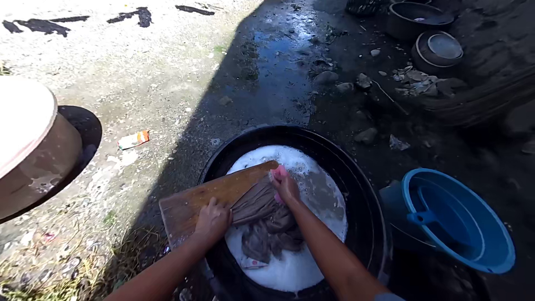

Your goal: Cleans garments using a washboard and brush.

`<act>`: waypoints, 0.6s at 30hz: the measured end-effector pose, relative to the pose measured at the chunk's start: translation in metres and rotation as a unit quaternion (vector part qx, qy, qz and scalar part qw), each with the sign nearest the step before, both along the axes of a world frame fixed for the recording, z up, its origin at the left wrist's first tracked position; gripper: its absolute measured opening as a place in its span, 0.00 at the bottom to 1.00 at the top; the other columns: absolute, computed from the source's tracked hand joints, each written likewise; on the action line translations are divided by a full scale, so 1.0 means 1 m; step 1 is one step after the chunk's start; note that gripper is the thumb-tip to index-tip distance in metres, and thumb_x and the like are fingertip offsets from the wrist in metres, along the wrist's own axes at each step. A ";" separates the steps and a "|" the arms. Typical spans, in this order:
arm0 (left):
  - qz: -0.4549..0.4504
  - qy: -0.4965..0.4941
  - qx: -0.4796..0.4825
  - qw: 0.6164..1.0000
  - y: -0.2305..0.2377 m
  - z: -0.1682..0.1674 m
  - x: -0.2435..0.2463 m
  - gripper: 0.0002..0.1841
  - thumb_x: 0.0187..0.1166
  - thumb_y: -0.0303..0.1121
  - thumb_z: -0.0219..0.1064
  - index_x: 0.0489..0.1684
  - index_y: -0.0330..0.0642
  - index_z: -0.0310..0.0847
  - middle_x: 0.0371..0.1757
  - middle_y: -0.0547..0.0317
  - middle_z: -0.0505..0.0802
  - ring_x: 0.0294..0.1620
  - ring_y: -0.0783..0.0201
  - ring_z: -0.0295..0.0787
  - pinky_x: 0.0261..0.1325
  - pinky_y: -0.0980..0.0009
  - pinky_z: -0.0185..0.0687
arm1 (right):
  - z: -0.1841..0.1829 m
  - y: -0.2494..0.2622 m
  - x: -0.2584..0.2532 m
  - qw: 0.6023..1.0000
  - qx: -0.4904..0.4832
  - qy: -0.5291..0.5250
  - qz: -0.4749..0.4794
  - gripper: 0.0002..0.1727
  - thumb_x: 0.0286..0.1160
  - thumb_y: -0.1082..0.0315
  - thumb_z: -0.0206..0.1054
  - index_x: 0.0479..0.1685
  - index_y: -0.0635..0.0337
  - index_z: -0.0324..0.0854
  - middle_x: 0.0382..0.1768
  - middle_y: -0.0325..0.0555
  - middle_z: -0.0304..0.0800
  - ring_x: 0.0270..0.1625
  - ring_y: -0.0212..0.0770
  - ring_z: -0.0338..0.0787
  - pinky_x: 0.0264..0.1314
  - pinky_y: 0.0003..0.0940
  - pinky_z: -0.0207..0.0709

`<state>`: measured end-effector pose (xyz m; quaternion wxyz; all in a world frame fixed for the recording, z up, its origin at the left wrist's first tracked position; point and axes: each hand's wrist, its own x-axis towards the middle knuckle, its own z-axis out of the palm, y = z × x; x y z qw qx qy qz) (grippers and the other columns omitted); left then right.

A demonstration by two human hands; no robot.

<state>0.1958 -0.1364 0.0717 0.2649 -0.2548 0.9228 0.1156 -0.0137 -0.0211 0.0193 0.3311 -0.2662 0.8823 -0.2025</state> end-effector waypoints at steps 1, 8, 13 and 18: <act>0.001 -0.003 -0.001 1.000 0.001 0.000 0.000 0.24 0.93 0.40 0.47 0.54 0.29 0.86 0.66 0.39 0.90 0.80 0.37 0.74 0.68 0.41 0.71 | 0.000 -0.003 -0.004 1.000 0.013 0.002 -0.012 0.25 0.90 0.55 0.59 0.80 0.54 0.78 0.78 0.64 0.77 0.77 0.62 0.81 0.78 0.58 0.72; 0.002 0.004 -0.002 1.000 0.002 0.000 0.003 0.24 0.93 0.40 0.47 0.55 0.29 0.87 0.65 0.37 0.90 0.79 0.35 0.75 0.67 0.41 0.72 | 0.020 0.007 0.070 0.993 -0.063 -0.027 0.095 0.24 0.86 0.55 0.63 0.77 0.51 0.82 0.83 0.62 0.71 0.78 0.63 0.78 0.79 0.57 0.71; 0.001 0.001 -0.008 1.000 0.001 0.001 0.000 0.25 0.93 0.41 0.47 0.53 0.29 0.87 0.64 0.38 0.91 0.79 0.36 0.75 0.67 0.42 0.72 | 0.006 -0.010 -0.003 0.999 0.039 -0.002 -0.010 0.25 0.90 0.53 0.58 0.80 0.53 0.78 0.80 0.63 0.75 0.78 0.61 0.79 0.79 0.58 0.71; -0.002 -0.003 -0.012 1.000 -0.001 -0.001 -0.001 0.24 0.93 0.41 0.47 0.54 0.30 0.87 0.66 0.39 0.90 0.80 0.36 0.74 0.67 0.41 0.72 | 0.038 0.002 0.087 0.986 -0.055 -0.049 0.149 0.23 0.87 0.56 0.63 0.78 0.48 0.81 0.86 0.61 0.68 0.80 0.63 0.76 0.80 0.58 0.70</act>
